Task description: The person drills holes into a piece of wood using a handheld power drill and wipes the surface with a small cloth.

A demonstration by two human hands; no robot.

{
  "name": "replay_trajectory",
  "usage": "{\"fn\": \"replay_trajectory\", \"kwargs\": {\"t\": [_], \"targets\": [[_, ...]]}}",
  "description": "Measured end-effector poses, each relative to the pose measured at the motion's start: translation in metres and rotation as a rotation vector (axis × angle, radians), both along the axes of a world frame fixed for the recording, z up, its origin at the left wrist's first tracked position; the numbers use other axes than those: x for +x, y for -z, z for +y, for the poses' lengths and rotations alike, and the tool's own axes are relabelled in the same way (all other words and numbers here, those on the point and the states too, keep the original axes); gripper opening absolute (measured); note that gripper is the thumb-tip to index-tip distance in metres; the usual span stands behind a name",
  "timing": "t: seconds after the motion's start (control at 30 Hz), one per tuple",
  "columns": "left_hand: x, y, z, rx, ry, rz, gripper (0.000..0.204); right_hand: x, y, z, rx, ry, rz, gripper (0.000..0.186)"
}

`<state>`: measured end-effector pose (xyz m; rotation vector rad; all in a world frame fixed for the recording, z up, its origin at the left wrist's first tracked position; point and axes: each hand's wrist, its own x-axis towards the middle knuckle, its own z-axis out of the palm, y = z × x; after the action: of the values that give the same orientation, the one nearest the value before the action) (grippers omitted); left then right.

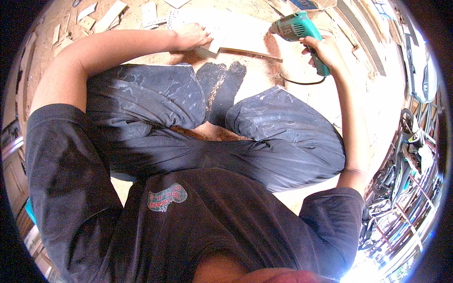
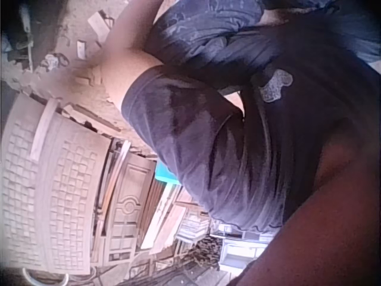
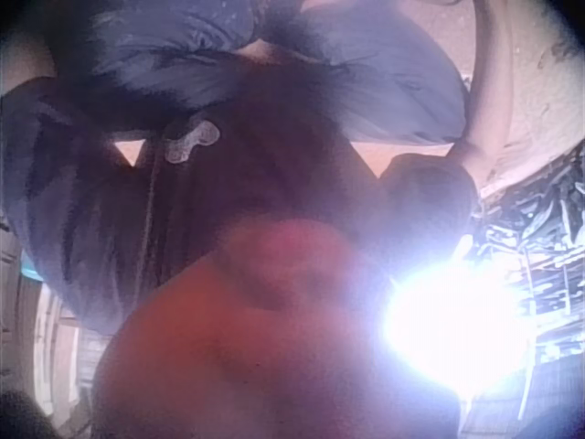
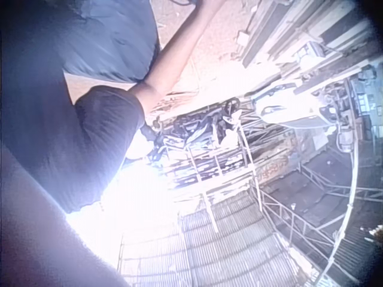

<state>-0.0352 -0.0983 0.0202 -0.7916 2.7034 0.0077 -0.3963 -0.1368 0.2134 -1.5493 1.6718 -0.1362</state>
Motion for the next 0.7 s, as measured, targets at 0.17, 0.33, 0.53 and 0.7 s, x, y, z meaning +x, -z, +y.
{"fn": "replay_trajectory", "kwargs": {"t": [0.17,0.33,0.53,0.7], "targets": [[-0.002,-0.009,0.001,-0.027,0.016,0.016,0.039,-0.007,0.001,-0.005,0.069,-0.004,0.036,0.034],[-0.001,-0.011,0.002,-0.020,0.028,0.010,0.038,-0.002,-0.002,-0.002,0.107,-0.025,0.002,0.034],[-0.004,-0.011,0.001,-0.006,0.004,-0.051,0.038,0.002,-0.004,-0.002,0.138,-0.021,-0.010,0.035],[-0.005,-0.016,0.003,-0.013,0.008,-0.057,0.036,0.004,-0.009,-0.003,0.148,-0.022,-0.013,0.036]]}}
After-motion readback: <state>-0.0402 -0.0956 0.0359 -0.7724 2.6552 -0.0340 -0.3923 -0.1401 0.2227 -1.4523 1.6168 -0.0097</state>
